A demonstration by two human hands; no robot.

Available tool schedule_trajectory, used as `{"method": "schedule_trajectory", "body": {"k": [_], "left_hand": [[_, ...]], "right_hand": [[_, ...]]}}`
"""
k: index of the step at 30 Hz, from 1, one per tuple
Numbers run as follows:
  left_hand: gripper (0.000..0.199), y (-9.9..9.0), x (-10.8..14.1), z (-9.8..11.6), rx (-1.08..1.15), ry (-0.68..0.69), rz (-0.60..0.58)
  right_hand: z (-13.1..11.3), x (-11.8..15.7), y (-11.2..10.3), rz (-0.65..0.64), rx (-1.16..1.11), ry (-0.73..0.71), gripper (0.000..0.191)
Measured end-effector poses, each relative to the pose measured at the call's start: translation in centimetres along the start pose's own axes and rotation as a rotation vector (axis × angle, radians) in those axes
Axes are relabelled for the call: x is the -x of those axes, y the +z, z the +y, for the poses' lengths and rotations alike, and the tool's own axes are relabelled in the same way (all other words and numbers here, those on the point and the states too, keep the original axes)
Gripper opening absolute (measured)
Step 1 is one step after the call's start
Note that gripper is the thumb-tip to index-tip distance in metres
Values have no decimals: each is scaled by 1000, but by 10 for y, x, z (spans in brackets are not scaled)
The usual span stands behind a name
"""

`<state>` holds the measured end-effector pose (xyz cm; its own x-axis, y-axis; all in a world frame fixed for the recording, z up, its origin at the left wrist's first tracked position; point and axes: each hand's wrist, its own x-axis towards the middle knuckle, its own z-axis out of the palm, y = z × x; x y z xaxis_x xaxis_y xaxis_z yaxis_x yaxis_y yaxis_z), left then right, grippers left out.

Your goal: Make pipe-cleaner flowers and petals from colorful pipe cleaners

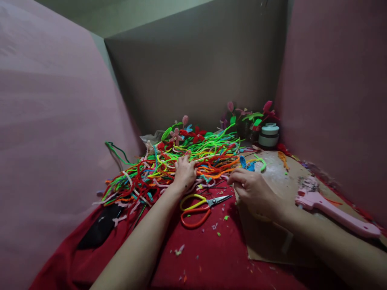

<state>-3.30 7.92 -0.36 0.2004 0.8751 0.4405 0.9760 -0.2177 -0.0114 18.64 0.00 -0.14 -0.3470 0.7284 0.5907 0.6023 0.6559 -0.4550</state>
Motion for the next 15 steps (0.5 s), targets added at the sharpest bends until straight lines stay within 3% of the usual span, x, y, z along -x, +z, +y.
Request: {"method": "schedule_trajectory", "body": {"k": [3, 5, 9, 15], "left_hand": [[29, 5, 2, -2, 15, -7, -21], [29, 5, 3, -4, 26, -7, -38], [33, 4, 5, -7, 45, -14, -67], [39, 6, 8, -5, 88, 16, -85]], "right_hand": [[0, -29, 11, -124, 58, 70, 26], [3, -52, 24, -203, 139, 191, 30], [8, -90, 56, -280, 250, 269, 26], [2, -111, 80, -333, 397, 379, 22]]}}
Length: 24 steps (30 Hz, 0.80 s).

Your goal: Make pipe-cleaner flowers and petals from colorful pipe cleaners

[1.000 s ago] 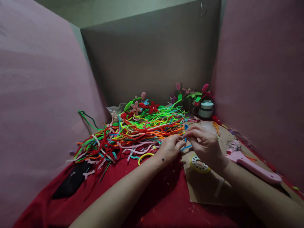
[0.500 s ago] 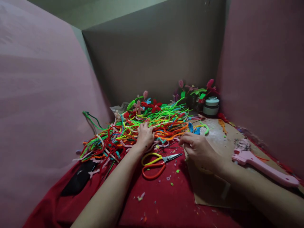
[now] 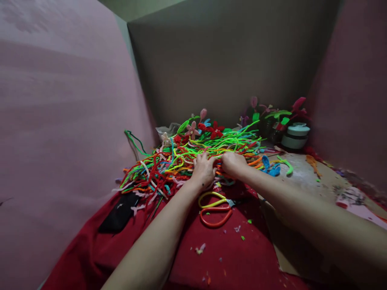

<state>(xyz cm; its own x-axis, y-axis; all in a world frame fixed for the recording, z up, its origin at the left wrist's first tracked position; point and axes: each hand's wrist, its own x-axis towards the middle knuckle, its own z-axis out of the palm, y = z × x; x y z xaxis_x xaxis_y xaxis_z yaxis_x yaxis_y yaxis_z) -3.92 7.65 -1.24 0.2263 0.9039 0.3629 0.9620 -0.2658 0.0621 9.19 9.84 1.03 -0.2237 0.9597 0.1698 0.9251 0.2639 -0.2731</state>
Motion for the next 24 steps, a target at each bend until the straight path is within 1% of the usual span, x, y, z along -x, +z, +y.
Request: {"method": "schedule_trajectory", "body": {"k": [3, 6, 10, 14, 15, 16, 18, 20, 22, 24], "left_hand": [[34, 0, 0, -1, 20, 9, -16], [33, 1, -1, -4, 37, 8, -32], [34, 2, -1, -8, 48, -9, -44], [34, 3, -2, -10, 50, -29, -47], [33, 4, -2, -11, 50, -31, -51], [32, 5, -3, -11, 50, -32, -56], [31, 7, -3, -12, 49, -32, -60], [31, 10, -3, -12, 48, -32, -56], [30, 12, -3, -11, 49, -32, -42], [29, 14, -3, -12, 58, -32, -29]], "right_hand": [[2, -4, -3, -12, -28, 10, 16], [10, -8, -7, 14, -136, 14, 12], [21, -5, -19, 10, -397, 21, 8], [29, 6, -42, -9, -692, 7, 4], [32, 8, -48, 8, -771, 5, 2], [35, 10, -52, 33, -904, 3, 1], [43, 11, -59, 102, -1309, 10, 8], [49, 11, -63, 154, -1633, 38, 11], [52, 10, -66, 177, -1774, 80, 13], [52, 10, -68, 179, -1841, 115, 17]]}}
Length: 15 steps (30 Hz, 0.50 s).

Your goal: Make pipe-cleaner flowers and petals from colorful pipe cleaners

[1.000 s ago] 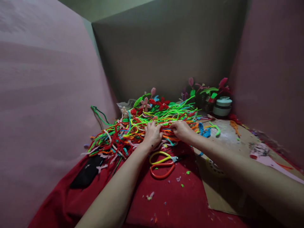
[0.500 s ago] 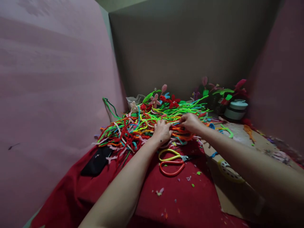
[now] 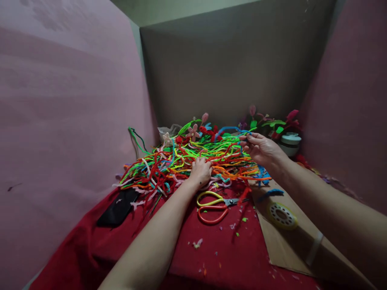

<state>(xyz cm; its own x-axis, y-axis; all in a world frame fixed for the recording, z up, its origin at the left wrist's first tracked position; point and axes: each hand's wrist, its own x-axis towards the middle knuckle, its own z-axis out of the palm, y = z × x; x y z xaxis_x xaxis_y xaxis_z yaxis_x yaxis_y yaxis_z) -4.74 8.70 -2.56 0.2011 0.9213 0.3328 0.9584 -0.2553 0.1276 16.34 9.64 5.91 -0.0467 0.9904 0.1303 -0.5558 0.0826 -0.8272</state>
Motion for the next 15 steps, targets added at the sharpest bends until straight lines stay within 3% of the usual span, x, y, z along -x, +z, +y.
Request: {"method": "schedule_trajectory", "body": {"k": [6, 10, 13, 15], "left_hand": [[24, -3, -2, -2, 81, -17, 59], [19, -16, 1, 8, 134, -36, 213], [15, -27, 8, 21, 160, 56, 315], [13, -32, 12, 31, 235, 216, 418]], "right_hand": [[-1, -1, 5, -1, -16, 49, 19], [8, 0, 2, -14, 36, 100, 17], [14, 2, 2, -31, 76, 147, 15], [17, 6, 4, -60, 102, 179, 12]]}}
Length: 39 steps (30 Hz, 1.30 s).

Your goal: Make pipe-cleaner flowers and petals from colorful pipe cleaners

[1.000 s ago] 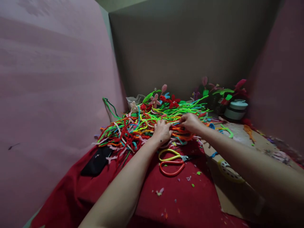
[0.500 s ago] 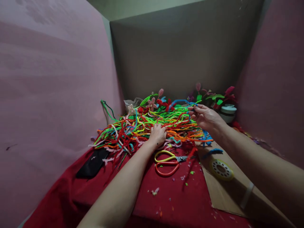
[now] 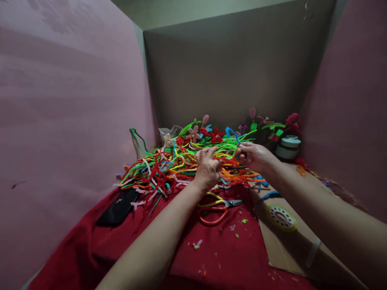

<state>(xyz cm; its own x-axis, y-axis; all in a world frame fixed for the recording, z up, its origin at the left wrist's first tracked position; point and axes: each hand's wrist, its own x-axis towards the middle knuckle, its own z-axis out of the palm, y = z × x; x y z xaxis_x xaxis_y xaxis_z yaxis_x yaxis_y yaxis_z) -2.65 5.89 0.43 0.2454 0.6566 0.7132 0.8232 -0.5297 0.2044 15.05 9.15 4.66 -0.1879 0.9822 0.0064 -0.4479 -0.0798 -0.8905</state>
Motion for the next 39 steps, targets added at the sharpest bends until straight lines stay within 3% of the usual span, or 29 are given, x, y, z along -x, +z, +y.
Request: {"method": "schedule_trajectory", "body": {"k": [2, 5, 8, 11, 14, 17, 21, 23, 27, 31, 32, 34, 36, 39], "left_hand": [[25, 0, 0, 9, 144, 30, 49], [45, 1, -2, 20, 492, -92, -4], [31, 0, -6, 26, 941, -331, -48], [19, -3, -11, 21, 1132, -560, 35], [20, -5, -16, 4, 1086, -666, 109], [20, -5, -17, -17, 974, -720, 84], [13, -9, -14, -33, 761, -632, -40], [18, -14, -12, -37, 622, -565, -60], [24, -27, -13, -33, 396, -461, -3], [23, -37, -17, 2, 399, -286, 89], [26, -37, -16, 14, 534, -264, 14], [27, -37, -12, 37, 736, -239, -246], [21, -34, -5, 55, 691, -225, -390], [23, -30, 2, 65, 762, -361, -610]], "right_hand": [[3, 3, 5, -43, 23, 25, 9], [8, 7, 13, -104, 45, 47, 8], [13, 10, 16, -121, 49, 53, 8], [13, 11, 14, -111, 29, 40, 9], [6, 14, 10, -116, -15, -7, 8], [-4, 19, 4, -130, -63, -66, 9], [-10, 27, -1, -115, -136, -107, 8], [-9, 32, -3, -117, -183, -102, 8], [-3, 42, -3, -73, -292, -120, 13], [6, 51, -1, 44, -325, -122, 16], [9, 52, 0, 53, -331, -121, 16], [15, 56, 1, 37, -324, -103, 15], [21, 60, 3, 31, -302, -89, 13], [26, 65, 4, 58, -286, -93, 11]]}}
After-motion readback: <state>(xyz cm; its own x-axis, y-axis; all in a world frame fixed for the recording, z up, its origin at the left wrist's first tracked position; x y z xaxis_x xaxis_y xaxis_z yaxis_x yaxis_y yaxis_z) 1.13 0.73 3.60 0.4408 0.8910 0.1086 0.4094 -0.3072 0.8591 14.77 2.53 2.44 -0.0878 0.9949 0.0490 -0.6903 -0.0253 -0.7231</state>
